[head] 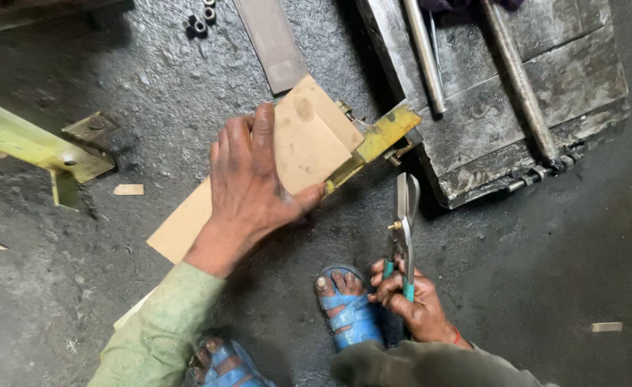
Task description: The person uses tin snips to cut a rectangular piece of cardboard into smaller squares. They trim the edges and then fold the cut pieces along scored lines to form small box-like structures.
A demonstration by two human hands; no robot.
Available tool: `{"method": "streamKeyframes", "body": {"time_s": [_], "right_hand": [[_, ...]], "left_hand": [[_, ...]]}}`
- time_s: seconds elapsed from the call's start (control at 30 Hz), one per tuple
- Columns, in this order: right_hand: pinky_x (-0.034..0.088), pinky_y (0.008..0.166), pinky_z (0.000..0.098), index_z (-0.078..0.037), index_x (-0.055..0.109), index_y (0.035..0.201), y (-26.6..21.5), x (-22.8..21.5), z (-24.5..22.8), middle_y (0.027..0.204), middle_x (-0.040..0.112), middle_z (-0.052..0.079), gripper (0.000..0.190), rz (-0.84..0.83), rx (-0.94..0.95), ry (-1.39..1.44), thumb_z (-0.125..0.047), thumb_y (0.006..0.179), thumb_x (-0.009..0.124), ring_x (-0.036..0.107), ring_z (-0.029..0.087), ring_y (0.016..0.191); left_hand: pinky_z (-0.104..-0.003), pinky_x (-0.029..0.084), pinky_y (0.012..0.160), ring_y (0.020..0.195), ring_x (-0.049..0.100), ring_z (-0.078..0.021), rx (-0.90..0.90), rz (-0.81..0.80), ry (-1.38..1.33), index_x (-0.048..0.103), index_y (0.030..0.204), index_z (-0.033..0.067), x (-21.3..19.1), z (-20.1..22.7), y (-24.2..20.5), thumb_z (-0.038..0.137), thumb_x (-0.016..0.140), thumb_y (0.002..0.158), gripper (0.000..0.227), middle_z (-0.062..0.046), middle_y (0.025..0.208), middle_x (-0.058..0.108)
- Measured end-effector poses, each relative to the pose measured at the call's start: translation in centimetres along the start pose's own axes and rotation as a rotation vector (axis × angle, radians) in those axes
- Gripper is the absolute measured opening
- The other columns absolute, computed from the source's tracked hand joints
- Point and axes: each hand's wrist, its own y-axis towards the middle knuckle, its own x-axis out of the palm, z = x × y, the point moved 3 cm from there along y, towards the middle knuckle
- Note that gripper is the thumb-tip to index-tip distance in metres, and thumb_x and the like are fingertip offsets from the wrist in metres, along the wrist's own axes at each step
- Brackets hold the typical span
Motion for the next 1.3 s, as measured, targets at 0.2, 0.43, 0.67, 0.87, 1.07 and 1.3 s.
{"method": "streamKeyframes", "body": {"time_s": [0.2, 0.43, 0.67, 0.87, 1.07, 1.3], "right_hand": [[0.064, 0.086, 0.0439, 0.004, 0.071, 0.088, -0.3, 1.3, -0.4, 0.123, 0.058, 0.019, 0.019, -0.024, 0.018, -0.084, 0.012, 0.076, 0.058, 0.069, 0.025, 0.096], [0.063, 0.09, 0.044, 0.004, 0.07, 0.089, 0.1, 1.8, -1.8, 0.126, 0.054, 0.019, 0.013, -0.095, -0.01, -0.078, 0.006, 0.081, 0.059, 0.065, 0.025, 0.105], [0.064, 0.089, 0.0441, 0.003, 0.069, 0.087, 0.1, 2.2, -3.0, 0.124, 0.054, 0.018, 0.009, -0.093, 0.005, -0.131, 0.001, 0.086, 0.061, 0.063, 0.025, 0.107], [0.064, 0.089, 0.0439, 0.004, 0.069, 0.088, -0.1, 1.9, -2.8, 0.124, 0.055, 0.019, 0.009, -0.099, 0.001, -0.164, -0.002, 0.087, 0.062, 0.064, 0.025, 0.105], [0.065, 0.086, 0.0438, 0.004, 0.07, 0.09, -0.2, 1.8, -2.4, 0.123, 0.056, 0.019, 0.01, -0.096, -0.009, -0.138, -0.001, 0.086, 0.063, 0.064, 0.024, 0.104], [0.063, 0.088, 0.0419, 0.003, 0.07, 0.092, -0.1, 1.5, -2.7, 0.123, 0.056, 0.019, 0.012, -0.138, -0.029, -0.22, 0.004, 0.083, 0.063, 0.064, 0.025, 0.106]], "left_hand": [[-0.053, 0.038, 0.095, 0.109, 0.044, -0.0336, 0.107, 0.034, 0.021, 0.017, 0.163, 0.0019, -0.4, 0.0, 0.7, 0.084, 0.067, 0.086, 0.123, -0.019, 0.123, 0.042], [-0.053, 0.037, 0.096, 0.108, 0.045, -0.0332, 0.057, -0.039, 0.019, 0.03, 0.157, -0.0011, -0.5, 0.4, 1.0, 0.082, 0.068, 0.084, 0.117, -0.018, 0.119, 0.044], [-0.054, 0.037, 0.101, 0.114, 0.044, -0.0339, 0.078, -0.085, 0.015, 0.029, 0.157, -0.0081, -0.1, 0.3, 1.4, 0.085, 0.068, 0.084, 0.124, -0.021, 0.126, 0.044], [-0.056, 0.032, 0.103, 0.119, 0.04, -0.0364, 0.064, -0.127, -0.004, 0.027, 0.155, -0.0131, 0.3, 0.3, 1.2, 0.074, 0.074, 0.081, 0.124, -0.025, 0.132, 0.042], [-0.056, 0.031, 0.103, 0.122, 0.039, -0.0366, 0.048, -0.129, -0.02, 0.027, 0.155, -0.013, 0.4, 0.5, 1.3, 0.07, 0.081, 0.082, 0.123, -0.026, 0.131, 0.042], [-0.054, 0.032, 0.104, 0.121, 0.041, -0.0357, 0.01, -0.129, -0.055, 0.03, 0.155, -0.0094, -0.2, 0.6, 1.1, 0.06, 0.085, 0.074, 0.119, -0.021, 0.129, 0.043]]}}
